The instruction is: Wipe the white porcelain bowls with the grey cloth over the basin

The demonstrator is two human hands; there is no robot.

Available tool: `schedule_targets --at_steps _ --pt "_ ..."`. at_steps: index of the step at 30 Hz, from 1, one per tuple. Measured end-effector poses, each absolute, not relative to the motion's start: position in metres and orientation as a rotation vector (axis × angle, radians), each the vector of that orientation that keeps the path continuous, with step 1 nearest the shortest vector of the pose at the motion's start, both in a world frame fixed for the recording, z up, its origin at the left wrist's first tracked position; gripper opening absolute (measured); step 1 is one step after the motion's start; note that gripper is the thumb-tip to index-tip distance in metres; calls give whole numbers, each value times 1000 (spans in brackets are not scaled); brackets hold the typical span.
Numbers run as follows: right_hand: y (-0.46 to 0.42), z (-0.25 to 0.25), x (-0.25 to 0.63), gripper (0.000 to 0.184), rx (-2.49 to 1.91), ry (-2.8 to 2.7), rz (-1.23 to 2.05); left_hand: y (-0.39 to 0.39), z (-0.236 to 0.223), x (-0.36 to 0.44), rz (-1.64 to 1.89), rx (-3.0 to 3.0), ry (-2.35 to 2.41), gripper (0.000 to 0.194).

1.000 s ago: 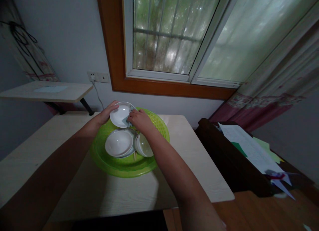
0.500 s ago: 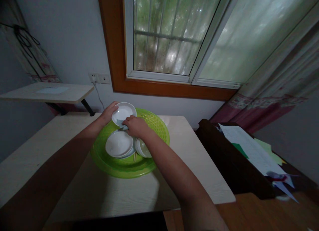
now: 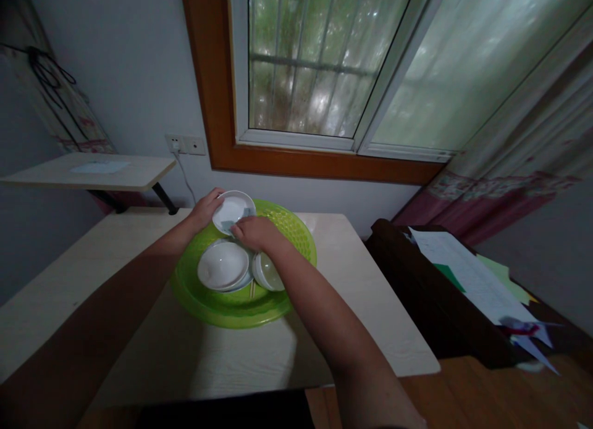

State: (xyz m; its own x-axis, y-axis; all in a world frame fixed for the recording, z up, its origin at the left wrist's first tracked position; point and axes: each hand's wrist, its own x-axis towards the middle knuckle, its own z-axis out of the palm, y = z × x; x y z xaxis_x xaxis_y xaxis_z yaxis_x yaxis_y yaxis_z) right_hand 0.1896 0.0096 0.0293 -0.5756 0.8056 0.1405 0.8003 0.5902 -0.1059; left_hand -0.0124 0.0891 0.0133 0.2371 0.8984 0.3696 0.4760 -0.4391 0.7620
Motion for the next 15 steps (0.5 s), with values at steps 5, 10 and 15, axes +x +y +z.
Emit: schedule_targets --at_steps 5,10,15 --pt "2 31 191 40 -1429 -2585 -374 92 9 -12 1092 2010 1250 35" --pt "0 31 185 39 -1426 -2591 -373 93 5 -10 1103 1965 1228 37" --pt "9 26 183 44 -1197 -2679 -8 93 3 -9 1063 2055 1200 41"
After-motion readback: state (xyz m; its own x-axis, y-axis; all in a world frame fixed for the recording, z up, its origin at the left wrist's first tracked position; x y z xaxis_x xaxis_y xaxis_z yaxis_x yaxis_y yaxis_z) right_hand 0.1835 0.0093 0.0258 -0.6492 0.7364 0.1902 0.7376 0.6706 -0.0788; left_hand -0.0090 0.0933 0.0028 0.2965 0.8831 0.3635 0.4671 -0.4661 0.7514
